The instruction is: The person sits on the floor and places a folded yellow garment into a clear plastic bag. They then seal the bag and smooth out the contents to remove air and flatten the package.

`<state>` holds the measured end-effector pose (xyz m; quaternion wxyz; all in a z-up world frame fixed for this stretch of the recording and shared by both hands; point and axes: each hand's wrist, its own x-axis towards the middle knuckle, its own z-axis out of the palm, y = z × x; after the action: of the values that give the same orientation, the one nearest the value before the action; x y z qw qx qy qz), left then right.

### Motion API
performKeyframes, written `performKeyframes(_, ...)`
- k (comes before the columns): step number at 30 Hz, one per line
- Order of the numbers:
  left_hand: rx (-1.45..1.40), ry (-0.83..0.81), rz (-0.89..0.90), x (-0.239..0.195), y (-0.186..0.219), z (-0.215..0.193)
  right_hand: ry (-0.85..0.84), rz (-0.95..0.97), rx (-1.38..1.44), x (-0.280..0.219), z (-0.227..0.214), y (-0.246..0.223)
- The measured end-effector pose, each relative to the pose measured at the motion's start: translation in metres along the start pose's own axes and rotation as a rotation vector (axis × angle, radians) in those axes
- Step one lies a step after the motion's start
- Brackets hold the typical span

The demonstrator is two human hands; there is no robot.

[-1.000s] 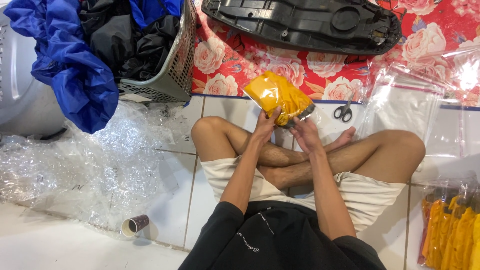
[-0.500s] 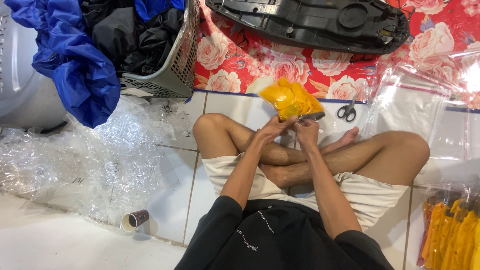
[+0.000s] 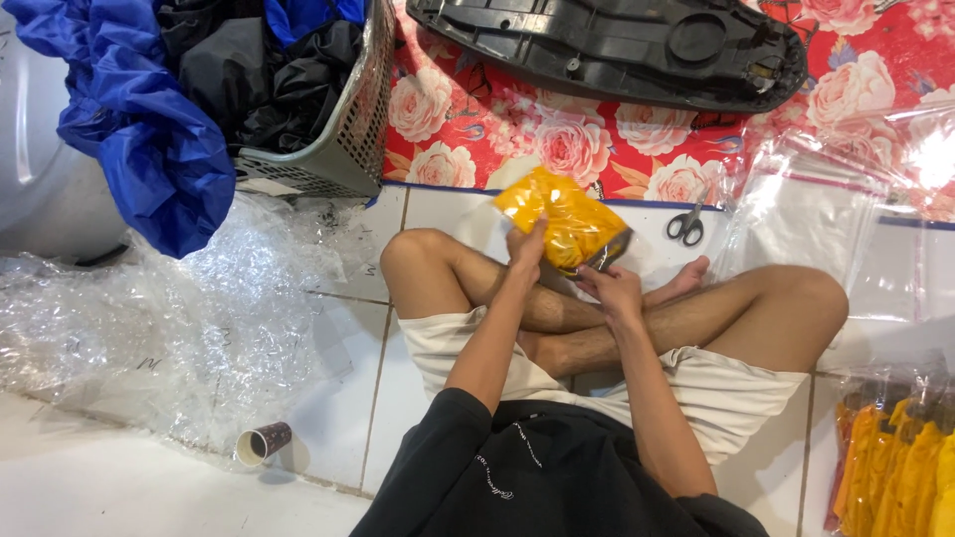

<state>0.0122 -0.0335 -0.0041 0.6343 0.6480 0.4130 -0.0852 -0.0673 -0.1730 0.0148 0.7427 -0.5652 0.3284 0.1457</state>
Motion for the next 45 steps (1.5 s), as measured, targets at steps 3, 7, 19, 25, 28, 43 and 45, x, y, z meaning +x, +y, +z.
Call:
performKeyframes(3,-0.197,0.134,0.031,0.028,-0.018,-0.011,0.109,-0.019,-0.053,0.01,-0.011,0.006)
performKeyframes(7,-0.191,0.094,0.089,-0.002,-0.005,-0.013,-0.002,-0.038,-0.144,0.004,-0.021,0.008)
performKeyframes(19,-0.299,-0.615,0.347,0.014,-0.041,0.003,-0.095,-0.669,-0.809,-0.04,-0.038,-0.14)
performKeyframes(25,-0.155,-0.627,0.427,-0.011,-0.012,-0.01,-0.422,-0.639,-0.604,0.041,-0.053,-0.103)
performKeyframes(28,-0.223,-0.572,0.447,-0.022,-0.001,-0.017,-0.381,-0.554,-0.588,0.047,-0.052,-0.089)
performKeyframes(43,-0.076,-0.502,0.562,0.011,-0.031,0.003,-0.343,-0.55,-0.26,0.045,-0.05,-0.099)
performKeyframes(45,-0.027,-0.55,0.552,0.007,-0.032,0.002,-0.288,-0.486,-0.299,0.051,-0.052,-0.096)
